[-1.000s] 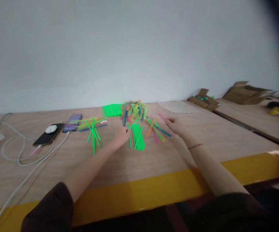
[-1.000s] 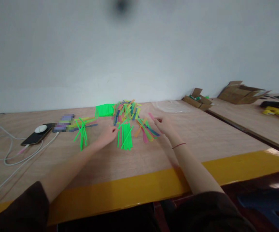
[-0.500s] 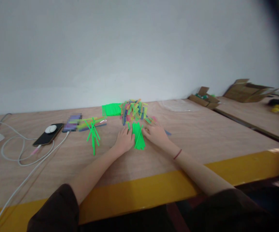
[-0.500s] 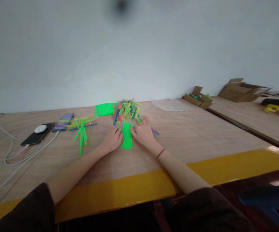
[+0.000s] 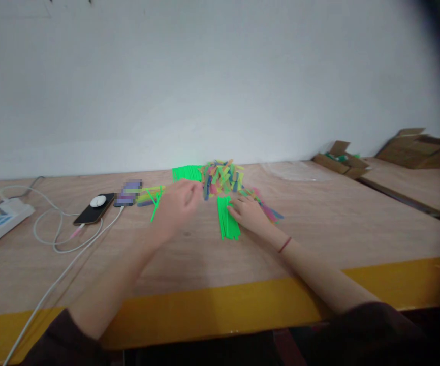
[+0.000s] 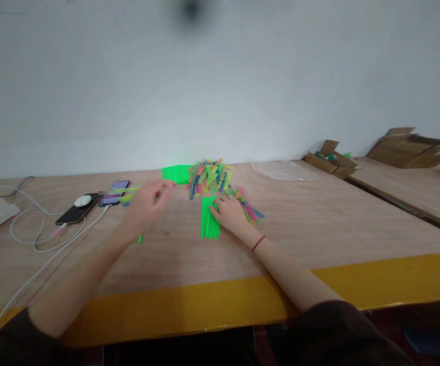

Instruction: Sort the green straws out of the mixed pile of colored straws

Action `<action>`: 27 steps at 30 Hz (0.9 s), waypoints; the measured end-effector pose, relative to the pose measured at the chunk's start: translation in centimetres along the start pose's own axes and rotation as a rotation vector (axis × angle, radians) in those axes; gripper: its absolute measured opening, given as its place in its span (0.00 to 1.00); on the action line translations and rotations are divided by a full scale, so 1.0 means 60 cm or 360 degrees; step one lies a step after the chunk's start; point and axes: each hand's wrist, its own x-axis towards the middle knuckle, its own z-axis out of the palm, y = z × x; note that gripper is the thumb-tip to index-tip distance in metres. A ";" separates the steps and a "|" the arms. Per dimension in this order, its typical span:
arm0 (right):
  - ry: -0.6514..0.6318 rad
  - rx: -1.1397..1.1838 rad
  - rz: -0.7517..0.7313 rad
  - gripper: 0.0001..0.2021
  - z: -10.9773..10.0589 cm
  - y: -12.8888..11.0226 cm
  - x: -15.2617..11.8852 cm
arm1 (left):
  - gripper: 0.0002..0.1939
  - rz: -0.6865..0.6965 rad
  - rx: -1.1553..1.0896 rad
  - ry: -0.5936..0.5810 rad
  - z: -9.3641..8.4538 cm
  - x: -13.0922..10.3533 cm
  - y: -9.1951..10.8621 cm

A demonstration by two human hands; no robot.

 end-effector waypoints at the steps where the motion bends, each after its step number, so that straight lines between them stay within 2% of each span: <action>1: 0.0009 0.0014 -0.0013 0.14 -0.002 0.002 0.002 | 0.19 -0.0213 0.0110 0.0112 -0.025 0.013 -0.026; 2: 0.0013 0.0029 -0.0024 0.14 -0.003 0.004 0.005 | 0.20 -0.0424 0.0235 0.0168 -0.044 0.025 -0.055; 3: 0.0014 0.0042 -0.0033 0.14 -0.005 0.006 0.007 | 0.21 -0.0622 0.0344 0.0140 -0.055 0.036 -0.086; 4: 0.0012 0.0050 -0.0036 0.14 -0.006 0.007 0.010 | 0.23 -0.0771 0.0409 0.0014 -0.057 0.044 -0.118; 6: 0.0003 0.0057 -0.0024 0.14 -0.008 0.009 0.013 | 0.25 -0.0990 0.0449 -0.0102 -0.043 0.048 -0.171; 7: -0.0001 0.0059 -0.0014 0.14 -0.009 0.009 0.014 | 0.27 -0.1114 0.0510 -0.0221 -0.029 0.045 -0.191; 9: -0.0010 0.0057 -0.0002 0.14 -0.009 0.009 0.013 | 0.34 -0.1227 0.0625 -0.0337 0.003 0.027 -0.216; 11: -0.0026 0.0044 -0.0014 0.13 -0.008 0.008 0.011 | 0.38 -0.1194 0.0693 -0.0407 0.031 0.002 -0.224; 15: -0.0050 0.0056 -0.0069 0.12 -0.005 0.005 0.009 | 0.35 -0.1114 0.0662 -0.0391 0.058 -0.035 -0.223; 18: -0.0071 0.0101 -0.0074 0.13 -0.004 -0.002 0.010 | 0.31 -0.1042 0.0611 -0.0312 0.065 -0.046 -0.224; 23: -0.0089 0.0155 -0.0073 0.13 -0.002 -0.010 0.013 | 0.21 -0.0917 0.0668 -0.0298 0.071 -0.051 -0.224; 27: 0.0027 0.0417 -0.0044 0.14 -0.016 -0.010 0.023 | 0.18 -0.0796 0.0765 -0.0224 0.062 -0.046 -0.192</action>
